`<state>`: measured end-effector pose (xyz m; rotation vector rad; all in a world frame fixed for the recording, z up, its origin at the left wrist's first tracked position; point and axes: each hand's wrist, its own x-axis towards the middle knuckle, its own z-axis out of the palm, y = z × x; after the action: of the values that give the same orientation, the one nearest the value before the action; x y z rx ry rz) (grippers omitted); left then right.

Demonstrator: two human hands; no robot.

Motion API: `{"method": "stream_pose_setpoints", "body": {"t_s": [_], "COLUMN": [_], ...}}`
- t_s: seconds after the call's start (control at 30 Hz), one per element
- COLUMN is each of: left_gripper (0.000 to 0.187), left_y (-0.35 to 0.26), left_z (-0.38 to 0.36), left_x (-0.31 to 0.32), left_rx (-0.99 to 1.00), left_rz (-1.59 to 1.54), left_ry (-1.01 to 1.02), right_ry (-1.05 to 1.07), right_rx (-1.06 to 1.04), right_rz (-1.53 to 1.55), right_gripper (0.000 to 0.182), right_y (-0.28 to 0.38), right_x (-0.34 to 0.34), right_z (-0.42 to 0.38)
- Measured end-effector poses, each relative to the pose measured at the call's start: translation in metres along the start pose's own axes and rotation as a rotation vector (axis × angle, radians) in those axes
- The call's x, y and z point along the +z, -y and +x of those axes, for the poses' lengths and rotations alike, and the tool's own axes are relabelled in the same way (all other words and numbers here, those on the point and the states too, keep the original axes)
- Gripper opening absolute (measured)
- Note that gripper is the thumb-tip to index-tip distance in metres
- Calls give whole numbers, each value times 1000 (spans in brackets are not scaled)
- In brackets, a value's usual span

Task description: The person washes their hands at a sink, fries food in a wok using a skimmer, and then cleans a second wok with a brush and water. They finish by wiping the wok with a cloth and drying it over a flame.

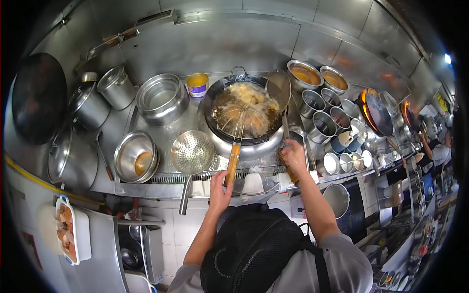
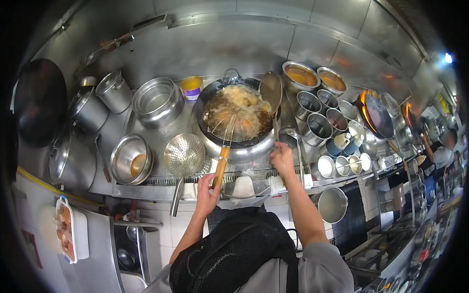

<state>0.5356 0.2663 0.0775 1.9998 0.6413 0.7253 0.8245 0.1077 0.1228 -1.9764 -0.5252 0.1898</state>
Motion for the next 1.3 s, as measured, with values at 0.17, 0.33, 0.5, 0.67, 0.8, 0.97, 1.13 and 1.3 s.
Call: {"method": "stream_pose_setpoints", "body": {"t_s": [0.17,0.33,0.5,0.67,0.8,0.97,1.13,1.3], "left_gripper": [48,47,44,45,45,44,44,43], "left_y": [-3,-7,-3,-8,-11,-15,-17,-22], "left_z": [-7,-23,-29,-28,-25,-30,-35,-34], "left_x": [-2,-9,-8,-3,-2,-3,-3,-3], "left_rx": [28,-64,-84,-110,-111,-124,-146,-144], "left_rz": [61,48,65,36,34,33,23,22], "left_ry": [-30,-50,-83,-98,-90,-110,-106,-113], "right_ry": [200,207,204,276,232,112,333,117], "right_rx": [307,164,-78,-183,-359,-413,-70,-329], "right_rz": [665,372,66,-14,-204,-233,22,-106], "right_gripper": [44,41,42,45,41,37,35,36], "right_y": [17,39,45,56,50,44,45,28], "right_x": [37,57,54,42,37,33,19,7], "right_z": [41,53,48,45,52,46,57,42]}}
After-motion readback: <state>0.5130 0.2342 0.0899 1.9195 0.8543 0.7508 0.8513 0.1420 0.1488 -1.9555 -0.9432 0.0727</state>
